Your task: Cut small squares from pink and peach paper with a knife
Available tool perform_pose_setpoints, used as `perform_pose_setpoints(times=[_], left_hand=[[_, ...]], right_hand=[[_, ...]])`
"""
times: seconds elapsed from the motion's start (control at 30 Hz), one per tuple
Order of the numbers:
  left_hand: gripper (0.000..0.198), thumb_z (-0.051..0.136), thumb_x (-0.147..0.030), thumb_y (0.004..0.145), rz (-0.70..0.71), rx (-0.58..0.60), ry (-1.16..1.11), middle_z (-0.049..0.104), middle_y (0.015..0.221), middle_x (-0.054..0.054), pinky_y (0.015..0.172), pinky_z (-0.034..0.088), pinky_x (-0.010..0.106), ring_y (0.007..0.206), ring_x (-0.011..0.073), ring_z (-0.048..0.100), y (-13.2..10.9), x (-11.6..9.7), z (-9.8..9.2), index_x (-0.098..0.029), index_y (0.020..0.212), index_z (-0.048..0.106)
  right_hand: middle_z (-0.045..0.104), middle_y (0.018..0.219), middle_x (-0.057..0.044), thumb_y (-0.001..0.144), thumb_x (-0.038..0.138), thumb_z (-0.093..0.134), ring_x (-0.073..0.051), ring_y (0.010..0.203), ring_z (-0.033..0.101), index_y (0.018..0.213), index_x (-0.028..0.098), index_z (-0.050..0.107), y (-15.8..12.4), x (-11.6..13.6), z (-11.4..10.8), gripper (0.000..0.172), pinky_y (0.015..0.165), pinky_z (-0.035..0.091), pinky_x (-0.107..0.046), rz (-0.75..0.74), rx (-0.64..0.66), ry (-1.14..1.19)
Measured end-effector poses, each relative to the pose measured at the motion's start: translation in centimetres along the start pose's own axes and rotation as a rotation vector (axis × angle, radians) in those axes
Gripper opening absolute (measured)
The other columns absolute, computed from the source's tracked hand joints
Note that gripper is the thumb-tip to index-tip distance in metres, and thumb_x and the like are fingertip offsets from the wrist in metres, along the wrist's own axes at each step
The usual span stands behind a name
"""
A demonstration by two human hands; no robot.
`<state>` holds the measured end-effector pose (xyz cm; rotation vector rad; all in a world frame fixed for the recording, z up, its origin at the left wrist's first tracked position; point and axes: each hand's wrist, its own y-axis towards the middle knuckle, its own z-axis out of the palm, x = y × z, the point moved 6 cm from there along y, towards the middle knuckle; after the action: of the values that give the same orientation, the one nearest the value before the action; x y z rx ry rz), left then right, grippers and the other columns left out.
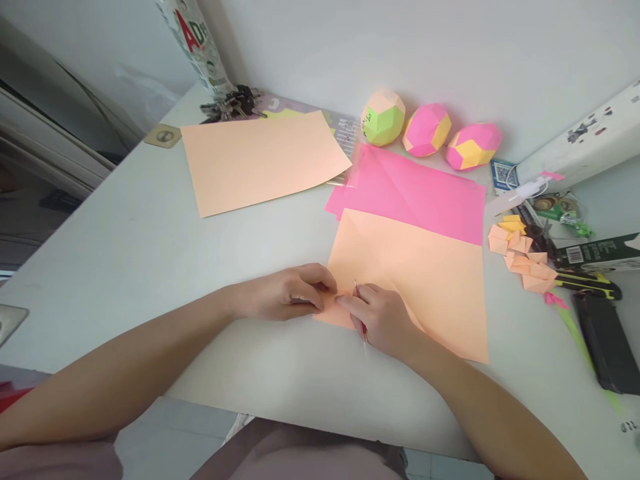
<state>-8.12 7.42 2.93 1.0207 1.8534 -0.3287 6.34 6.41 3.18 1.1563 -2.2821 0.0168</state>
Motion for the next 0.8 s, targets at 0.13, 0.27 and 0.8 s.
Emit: perform_pose_setpoints(times=[0.13, 0.27, 0.8], left_hand=[[0.024, 0.051, -0.004, 0.084, -0.002, 0.001, 0.002, 0.057, 0.102, 0.009, 0.081, 0.048, 0.029, 0.093, 0.0162, 0.055, -0.02, 0.02, -0.03, -0.016, 0.070, 0.066], [0.024, 0.050, -0.003, 0.084, 0.003, 0.004, 0.007, 0.057, 0.102, 0.010, 0.081, 0.048, 0.029, 0.094, 0.0167, 0.055, -0.03, -0.08, -0.05, -0.015, 0.070, 0.066], [0.025, 0.049, -0.002, 0.084, -0.011, 0.012, 0.023, 0.057, 0.102, 0.009, 0.083, 0.048, 0.029, 0.094, 0.0162, 0.055, 0.02, -0.27, -0.05, -0.016, 0.070, 0.065]], right_hand=[[0.046, 0.050, 0.004, 0.085, 0.003, 0.042, -0.008, 0.050, 0.040, 0.079, 0.018, 0.065, 0.11, 0.06, -0.09, 0.029, 0.048, 0.031, -0.020, 0.006, 0.010, 0.007], [0.046, 0.050, 0.005, 0.084, 0.001, 0.041, -0.009, 0.050, 0.041, 0.081, 0.018, 0.063, 0.10, 0.04, -0.08, 0.028, 0.048, 0.032, -0.020, -0.010, 0.009, 0.010], [0.045, 0.051, 0.005, 0.083, 0.000, 0.041, -0.009, 0.051, 0.041, 0.091, 0.017, 0.063, 0.02, -0.03, -0.01, 0.029, 0.048, 0.032, -0.021, -0.011, 0.014, 0.000]])
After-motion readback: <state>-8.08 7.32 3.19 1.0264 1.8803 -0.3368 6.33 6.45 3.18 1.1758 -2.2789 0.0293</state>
